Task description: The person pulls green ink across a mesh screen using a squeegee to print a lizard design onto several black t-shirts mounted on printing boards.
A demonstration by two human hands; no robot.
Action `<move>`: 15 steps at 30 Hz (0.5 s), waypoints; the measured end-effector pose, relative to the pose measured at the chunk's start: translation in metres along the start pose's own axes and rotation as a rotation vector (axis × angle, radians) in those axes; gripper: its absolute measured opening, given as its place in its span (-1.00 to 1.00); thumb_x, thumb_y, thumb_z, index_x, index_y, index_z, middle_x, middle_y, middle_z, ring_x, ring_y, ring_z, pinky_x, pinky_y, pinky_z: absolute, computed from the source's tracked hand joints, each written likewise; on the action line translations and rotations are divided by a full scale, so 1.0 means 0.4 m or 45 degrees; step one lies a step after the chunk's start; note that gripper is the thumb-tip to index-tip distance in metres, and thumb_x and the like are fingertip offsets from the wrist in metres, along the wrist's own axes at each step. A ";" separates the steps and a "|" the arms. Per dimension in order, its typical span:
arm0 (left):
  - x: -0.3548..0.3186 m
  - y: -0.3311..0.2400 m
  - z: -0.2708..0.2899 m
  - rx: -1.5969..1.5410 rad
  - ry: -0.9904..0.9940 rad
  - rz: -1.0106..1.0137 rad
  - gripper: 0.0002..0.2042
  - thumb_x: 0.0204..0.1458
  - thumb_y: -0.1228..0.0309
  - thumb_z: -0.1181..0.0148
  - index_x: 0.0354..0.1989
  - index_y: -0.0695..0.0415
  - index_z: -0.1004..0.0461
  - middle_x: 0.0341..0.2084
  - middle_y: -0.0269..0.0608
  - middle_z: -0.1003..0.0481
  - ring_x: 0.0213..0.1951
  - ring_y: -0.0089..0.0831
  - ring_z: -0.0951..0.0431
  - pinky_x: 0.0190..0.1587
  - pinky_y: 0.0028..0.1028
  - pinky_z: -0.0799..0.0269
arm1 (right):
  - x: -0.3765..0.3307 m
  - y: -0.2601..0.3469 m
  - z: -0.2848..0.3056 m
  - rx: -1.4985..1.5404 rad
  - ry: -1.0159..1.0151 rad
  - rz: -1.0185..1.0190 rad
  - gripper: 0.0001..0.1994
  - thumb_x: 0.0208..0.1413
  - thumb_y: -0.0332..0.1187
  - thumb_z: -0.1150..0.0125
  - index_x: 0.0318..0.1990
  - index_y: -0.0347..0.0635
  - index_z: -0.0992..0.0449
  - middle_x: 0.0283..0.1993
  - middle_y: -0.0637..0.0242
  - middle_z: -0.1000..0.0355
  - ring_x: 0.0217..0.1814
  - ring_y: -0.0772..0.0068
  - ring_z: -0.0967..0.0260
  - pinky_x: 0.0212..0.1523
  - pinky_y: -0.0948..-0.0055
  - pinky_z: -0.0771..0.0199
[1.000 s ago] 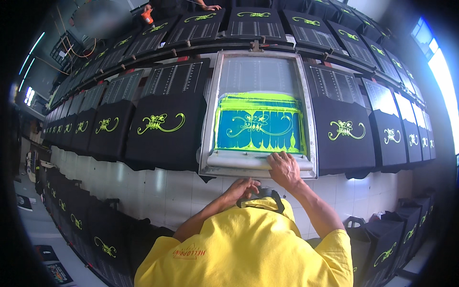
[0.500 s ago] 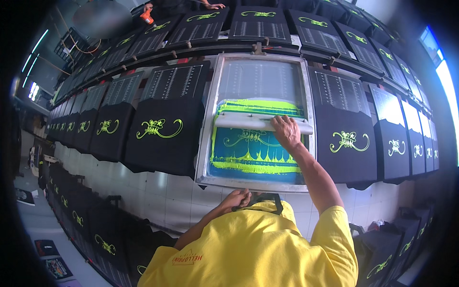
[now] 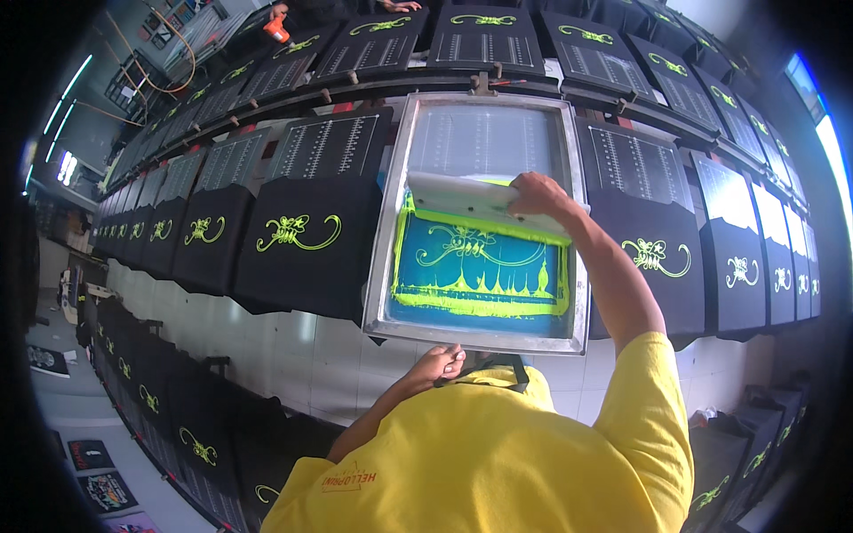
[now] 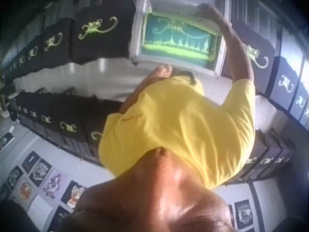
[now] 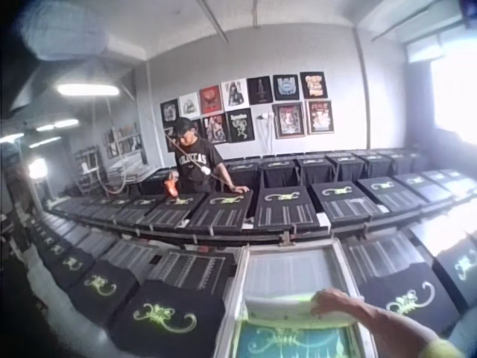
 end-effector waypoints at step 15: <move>-0.005 0.017 0.009 -0.105 0.021 -0.011 -0.66 0.39 0.15 0.15 -0.40 0.09 -0.30 -0.68 -0.53 -0.14 -0.70 -0.74 -0.07 -0.66 -0.63 0.04 | -0.458 0.194 -0.269 -0.361 -0.271 0.219 -0.58 -0.19 -0.32 -0.42 -0.12 -0.15 -0.44 -0.14 0.25 -0.42 -0.01 0.17 -0.42 -0.09 0.17 -0.51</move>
Point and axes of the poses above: each hand's wrist, its own x-axis towards the middle knuckle, its own z-axis out of the back of the hand, y = z × x, the point moved 3 cm from there along x, towards the middle knuckle
